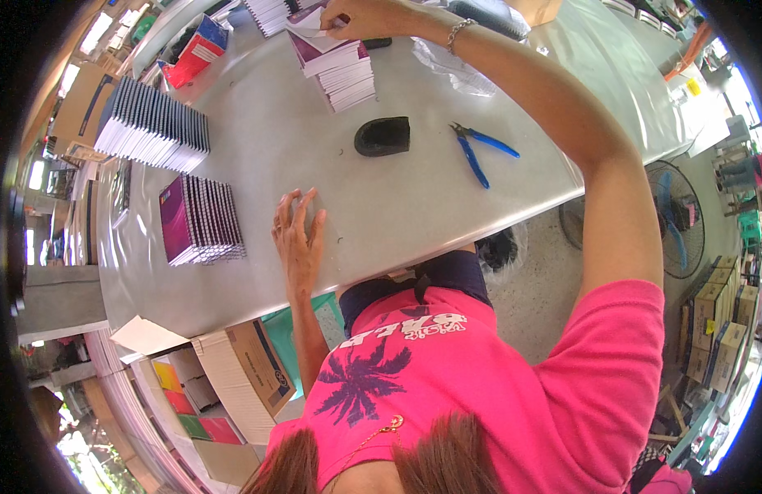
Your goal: The person threads a metal spiral coil through the punched holes of a notebook, trims the excess coil using pliers, and places the finished notebook into a stack.
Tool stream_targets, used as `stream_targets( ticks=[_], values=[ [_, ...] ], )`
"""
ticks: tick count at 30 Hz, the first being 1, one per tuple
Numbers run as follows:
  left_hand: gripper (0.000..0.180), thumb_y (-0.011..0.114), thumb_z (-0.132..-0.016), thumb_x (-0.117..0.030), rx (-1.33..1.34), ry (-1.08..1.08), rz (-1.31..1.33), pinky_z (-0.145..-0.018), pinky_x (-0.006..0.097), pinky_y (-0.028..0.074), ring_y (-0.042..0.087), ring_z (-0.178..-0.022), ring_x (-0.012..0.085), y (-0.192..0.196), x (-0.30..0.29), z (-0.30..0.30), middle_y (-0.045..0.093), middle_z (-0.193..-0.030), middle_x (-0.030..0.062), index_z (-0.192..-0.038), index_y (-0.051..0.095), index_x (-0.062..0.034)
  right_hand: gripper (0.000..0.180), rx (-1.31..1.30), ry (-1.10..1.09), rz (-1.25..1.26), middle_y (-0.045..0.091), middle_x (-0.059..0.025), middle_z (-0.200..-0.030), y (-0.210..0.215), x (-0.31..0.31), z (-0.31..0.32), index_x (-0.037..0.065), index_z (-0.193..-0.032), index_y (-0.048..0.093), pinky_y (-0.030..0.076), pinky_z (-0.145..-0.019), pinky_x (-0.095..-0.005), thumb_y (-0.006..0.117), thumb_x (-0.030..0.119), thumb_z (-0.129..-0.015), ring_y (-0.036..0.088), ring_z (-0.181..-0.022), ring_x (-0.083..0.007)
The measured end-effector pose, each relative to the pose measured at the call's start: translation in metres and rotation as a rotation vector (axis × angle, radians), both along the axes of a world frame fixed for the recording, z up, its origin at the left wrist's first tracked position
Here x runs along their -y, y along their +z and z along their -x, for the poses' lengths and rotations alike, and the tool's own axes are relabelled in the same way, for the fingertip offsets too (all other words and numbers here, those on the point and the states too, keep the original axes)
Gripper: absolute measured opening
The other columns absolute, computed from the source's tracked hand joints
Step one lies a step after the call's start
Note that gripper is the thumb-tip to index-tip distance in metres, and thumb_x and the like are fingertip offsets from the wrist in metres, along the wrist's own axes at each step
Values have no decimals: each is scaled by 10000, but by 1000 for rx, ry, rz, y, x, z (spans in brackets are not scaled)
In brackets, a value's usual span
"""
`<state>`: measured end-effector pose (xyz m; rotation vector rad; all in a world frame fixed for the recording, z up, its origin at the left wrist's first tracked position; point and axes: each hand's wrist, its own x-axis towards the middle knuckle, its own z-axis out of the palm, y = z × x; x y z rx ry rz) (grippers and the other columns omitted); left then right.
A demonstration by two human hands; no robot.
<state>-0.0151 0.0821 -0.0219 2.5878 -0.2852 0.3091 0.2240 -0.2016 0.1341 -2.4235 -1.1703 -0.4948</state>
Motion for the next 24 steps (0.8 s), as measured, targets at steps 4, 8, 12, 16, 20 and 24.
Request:
stream_targets(
  ticks=[4, 8, 12, 16, 20, 24],
  values=[
    [390, 580, -961, -324, -17, 11, 9, -1106, 466, 288, 371, -1359, 289, 2, -1, 3, 473, -1390, 77, -1320, 582, -171, 167, 50, -49, -128, 669, -159, -794, -8, -9, 7, 11, -834, 712, 511, -689, -378, 674, 148, -746, 656, -743, -295],
    [390, 578, -963, -328, -12, 0, 11, -1115, 463, 276, 367, -1361, 289, 4, 1, 2, 471, -1392, 76, -1319, 585, -168, 165, 8, -129, -138, 671, -159, -781, -5, -6, 11, 16, -838, 717, 506, -658, -383, 690, 154, -750, 658, -723, -298],
    [390, 578, -962, -327, -9, 3, 5, -1120, 460, 270, 368, -1360, 289, 3, 1, 2, 470, -1390, 77, -1318, 586, -165, 164, -76, -110, -217, 678, -154, -751, -4, -5, 7, 18, -849, 727, 499, -627, -362, 728, 153, -757, 656, -676, -267],
    [391, 582, -959, -323, -9, 7, 13, -1117, 461, 274, 370, -1357, 287, 2, 0, 2, 471, -1386, 76, -1318, 586, -169, 151, -250, -89, -181, 696, -121, -731, 5, -1, 7, 17, -860, 739, 487, -611, -327, 756, 138, -771, 639, -652, -170],
    [390, 587, -955, -321, -5, 3, 14, -1112, 459, 279, 376, -1352, 284, 2, 1, 1, 472, -1385, 74, -1315, 588, -172, 140, -382, -87, -197, 717, -83, -754, 9, 4, 1, 22, -874, 750, 485, -612, -302, 762, 127, -784, 629, -676, -113],
    [389, 606, -950, -301, -6, 5, 15, -1117, 450, 281, 370, -1363, 293, 3, 0, 2, 470, -1381, 81, -1311, 588, -156, 142, -400, -28, -209, 728, -74, -784, 7, 4, -4, 17, -894, 753, 497, -644, -277, 759, 117, -793, 648, -721, -108]
  ],
)
